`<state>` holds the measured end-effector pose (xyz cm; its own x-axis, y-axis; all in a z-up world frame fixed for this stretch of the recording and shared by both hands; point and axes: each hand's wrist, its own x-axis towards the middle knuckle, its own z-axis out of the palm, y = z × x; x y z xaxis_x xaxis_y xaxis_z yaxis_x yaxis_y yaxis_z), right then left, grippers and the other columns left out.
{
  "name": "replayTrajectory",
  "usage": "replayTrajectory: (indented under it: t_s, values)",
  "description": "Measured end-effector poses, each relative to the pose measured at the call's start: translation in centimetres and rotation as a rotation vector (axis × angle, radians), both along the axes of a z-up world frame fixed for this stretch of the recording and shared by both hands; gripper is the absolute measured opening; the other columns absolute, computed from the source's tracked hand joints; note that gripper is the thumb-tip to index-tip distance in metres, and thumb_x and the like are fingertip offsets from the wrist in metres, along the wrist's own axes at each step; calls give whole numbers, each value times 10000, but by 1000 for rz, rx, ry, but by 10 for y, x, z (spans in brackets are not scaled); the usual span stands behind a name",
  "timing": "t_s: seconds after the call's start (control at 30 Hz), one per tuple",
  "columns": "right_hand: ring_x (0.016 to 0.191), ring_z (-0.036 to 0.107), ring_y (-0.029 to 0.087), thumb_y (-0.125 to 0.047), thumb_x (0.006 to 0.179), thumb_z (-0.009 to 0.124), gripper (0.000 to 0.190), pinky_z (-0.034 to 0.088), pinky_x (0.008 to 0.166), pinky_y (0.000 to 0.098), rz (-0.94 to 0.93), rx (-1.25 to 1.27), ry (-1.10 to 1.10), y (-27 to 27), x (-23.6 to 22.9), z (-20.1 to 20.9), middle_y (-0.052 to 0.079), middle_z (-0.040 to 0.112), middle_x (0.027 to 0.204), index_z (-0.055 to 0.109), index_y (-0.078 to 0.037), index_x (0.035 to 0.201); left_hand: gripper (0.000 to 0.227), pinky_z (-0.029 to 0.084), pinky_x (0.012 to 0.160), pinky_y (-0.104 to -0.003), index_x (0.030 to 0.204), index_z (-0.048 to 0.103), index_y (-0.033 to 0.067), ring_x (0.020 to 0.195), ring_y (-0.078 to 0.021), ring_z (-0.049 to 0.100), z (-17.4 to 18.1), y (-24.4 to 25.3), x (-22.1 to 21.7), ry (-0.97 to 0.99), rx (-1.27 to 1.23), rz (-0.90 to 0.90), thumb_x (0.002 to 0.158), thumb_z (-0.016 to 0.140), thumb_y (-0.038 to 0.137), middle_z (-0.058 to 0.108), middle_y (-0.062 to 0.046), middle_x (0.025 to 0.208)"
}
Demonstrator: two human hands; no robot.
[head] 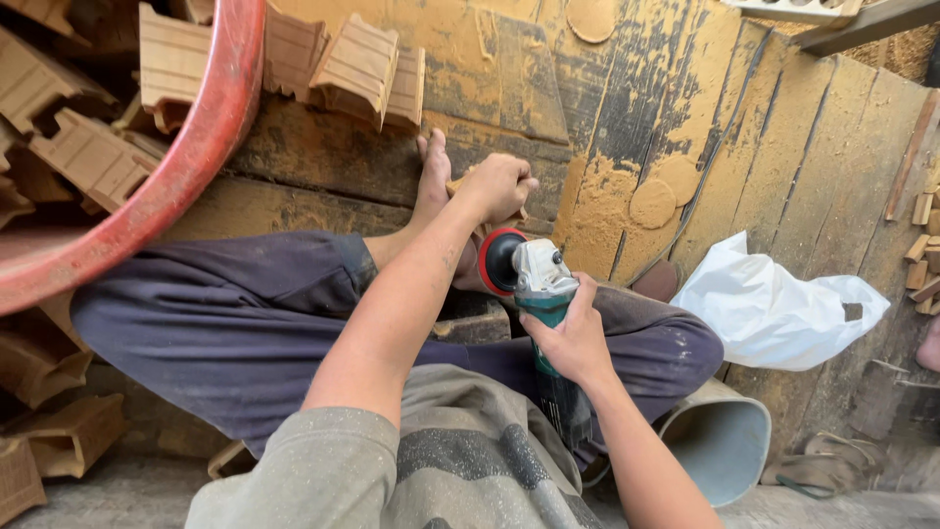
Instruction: The person uses an angle grinder with a sanding disc to smooth the surfaces and edges of small, interlocking wooden components, picking them from a red bucket and placing them on a wooden platform.
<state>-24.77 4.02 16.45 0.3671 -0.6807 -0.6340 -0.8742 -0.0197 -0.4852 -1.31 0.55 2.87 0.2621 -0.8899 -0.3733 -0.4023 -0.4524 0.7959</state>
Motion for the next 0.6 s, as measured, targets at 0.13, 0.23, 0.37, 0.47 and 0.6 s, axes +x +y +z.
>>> replayTrajectory:
  t_s: [0.13,0.23,0.37,0.47,0.6]
  values:
    - [1137,639,531,-394,736,794,921,510,914,604,-12,-1,11,-3,-5,1,353,648,1166,263,-101,1429,231,548,923,-537,885,735,197,1116,-341,676,-15,-3,0,3,19,8,944,584,362,714,-100,994]
    - [1139,632,542,-389,736,792,928,504,916,612,-14,10,6,-1,1,6,363,644,1170,268,-86,1440,231,547,924,-540,891,738,190,1114,-358,676,-10,-2,0,16,23,11,943,585,355,718,-112,1000]
    - [1162,627,516,-376,740,799,929,512,939,596,-9,41,24,2,8,16,348,642,1187,254,-120,1448,231,551,923,-524,896,742,215,1122,-331,679,-13,-1,-4,13,52,18,941,585,378,727,-72,1004]
    - [1140,637,531,-391,736,788,917,509,914,609,-18,3,-2,-1,0,9,356,646,1176,268,-102,1434,240,552,920,-527,911,747,222,1133,-327,677,-18,-5,0,2,62,6,945,580,392,728,-73,1034]
    - [1144,630,541,-377,746,791,919,508,909,612,-10,11,-18,4,4,13,365,640,1173,264,-92,1443,233,554,910,-543,912,746,210,1137,-341,672,-18,-1,-3,-8,42,0,945,587,378,723,-94,1028]
